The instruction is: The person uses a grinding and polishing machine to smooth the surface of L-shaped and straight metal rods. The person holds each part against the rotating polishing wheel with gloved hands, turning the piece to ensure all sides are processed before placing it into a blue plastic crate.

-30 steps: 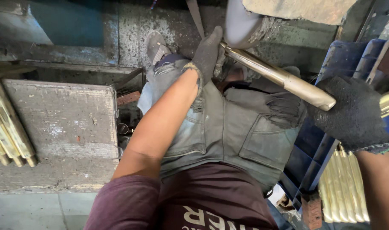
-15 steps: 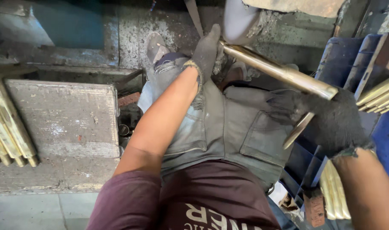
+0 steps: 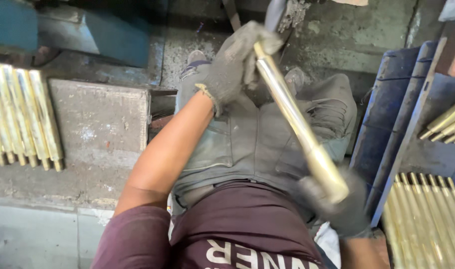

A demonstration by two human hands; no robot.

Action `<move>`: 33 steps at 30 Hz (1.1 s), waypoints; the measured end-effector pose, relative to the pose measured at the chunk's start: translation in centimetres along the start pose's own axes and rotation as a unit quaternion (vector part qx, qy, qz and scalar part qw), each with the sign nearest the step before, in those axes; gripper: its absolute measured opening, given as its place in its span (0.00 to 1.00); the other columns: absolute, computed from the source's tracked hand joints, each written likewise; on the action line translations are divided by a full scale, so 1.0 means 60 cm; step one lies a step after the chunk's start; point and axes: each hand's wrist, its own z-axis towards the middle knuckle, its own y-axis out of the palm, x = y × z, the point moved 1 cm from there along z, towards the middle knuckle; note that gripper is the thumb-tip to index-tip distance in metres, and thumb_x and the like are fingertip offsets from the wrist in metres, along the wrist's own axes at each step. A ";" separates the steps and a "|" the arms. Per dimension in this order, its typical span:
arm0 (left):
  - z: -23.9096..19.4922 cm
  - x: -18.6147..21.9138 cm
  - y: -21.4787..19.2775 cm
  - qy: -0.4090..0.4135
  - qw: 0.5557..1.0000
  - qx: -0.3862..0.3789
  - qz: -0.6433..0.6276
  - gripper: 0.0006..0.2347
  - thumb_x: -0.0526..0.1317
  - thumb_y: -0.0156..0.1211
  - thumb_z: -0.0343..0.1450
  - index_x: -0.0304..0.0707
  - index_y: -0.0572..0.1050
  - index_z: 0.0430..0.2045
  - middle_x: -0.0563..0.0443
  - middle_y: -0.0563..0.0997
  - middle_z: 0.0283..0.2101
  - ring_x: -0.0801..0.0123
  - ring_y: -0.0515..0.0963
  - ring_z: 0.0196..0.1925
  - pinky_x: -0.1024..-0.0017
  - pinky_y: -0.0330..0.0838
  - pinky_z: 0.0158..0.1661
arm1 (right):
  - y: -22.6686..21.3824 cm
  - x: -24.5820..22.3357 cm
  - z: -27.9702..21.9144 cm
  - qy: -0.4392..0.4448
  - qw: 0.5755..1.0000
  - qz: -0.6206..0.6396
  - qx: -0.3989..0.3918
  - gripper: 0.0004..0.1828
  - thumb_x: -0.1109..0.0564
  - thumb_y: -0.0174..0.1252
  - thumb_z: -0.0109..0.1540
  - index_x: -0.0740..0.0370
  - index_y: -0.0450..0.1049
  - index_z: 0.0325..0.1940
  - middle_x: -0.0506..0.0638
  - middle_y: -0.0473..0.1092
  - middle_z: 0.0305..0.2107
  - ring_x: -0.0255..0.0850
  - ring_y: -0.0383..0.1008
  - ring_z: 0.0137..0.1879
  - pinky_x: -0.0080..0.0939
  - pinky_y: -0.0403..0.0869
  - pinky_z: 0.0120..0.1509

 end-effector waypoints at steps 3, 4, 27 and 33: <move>-0.001 0.063 0.046 0.147 0.977 -0.123 0.098 0.22 0.56 0.41 0.82 0.38 0.77 0.47 0.52 0.83 0.47 0.76 0.76 0.29 0.85 0.72 0.24 | 0.045 -0.021 -0.020 -0.167 0.977 -0.136 -0.003 0.23 0.43 0.75 0.48 0.63 0.75 0.29 0.54 0.65 0.14 0.52 0.67 0.19 0.51 0.67 0.25; 0.008 0.076 0.065 0.184 0.962 -0.166 0.114 0.22 0.55 0.41 0.82 0.36 0.78 0.48 0.51 0.81 0.50 0.76 0.79 0.36 0.85 0.74 0.29 | 0.053 -0.028 -0.024 -0.179 0.972 -0.154 -0.010 0.23 0.43 0.77 0.47 0.62 0.75 0.25 0.54 0.63 0.10 0.53 0.65 0.16 0.53 0.65 0.22; 0.048 0.002 0.165 -0.068 0.947 -0.234 -0.208 0.18 0.49 0.53 0.80 0.34 0.73 0.56 0.44 0.78 0.44 0.66 0.79 0.43 0.67 0.78 0.45 | 0.063 -0.021 -0.096 -0.167 0.957 -0.239 0.003 0.15 0.51 0.67 0.49 0.62 0.73 0.31 0.56 0.72 0.27 0.53 0.75 0.34 0.56 0.73 0.39; 0.051 -0.021 0.144 -0.102 0.944 -0.227 -0.218 0.19 0.52 0.54 0.79 0.33 0.73 0.52 0.42 0.77 0.39 0.65 0.79 0.35 0.67 0.78 0.35 | 0.069 -0.013 -0.099 -0.180 0.953 -0.245 -0.007 0.18 0.51 0.64 0.47 0.65 0.75 0.36 0.60 0.74 0.33 0.55 0.76 0.39 0.58 0.73 0.43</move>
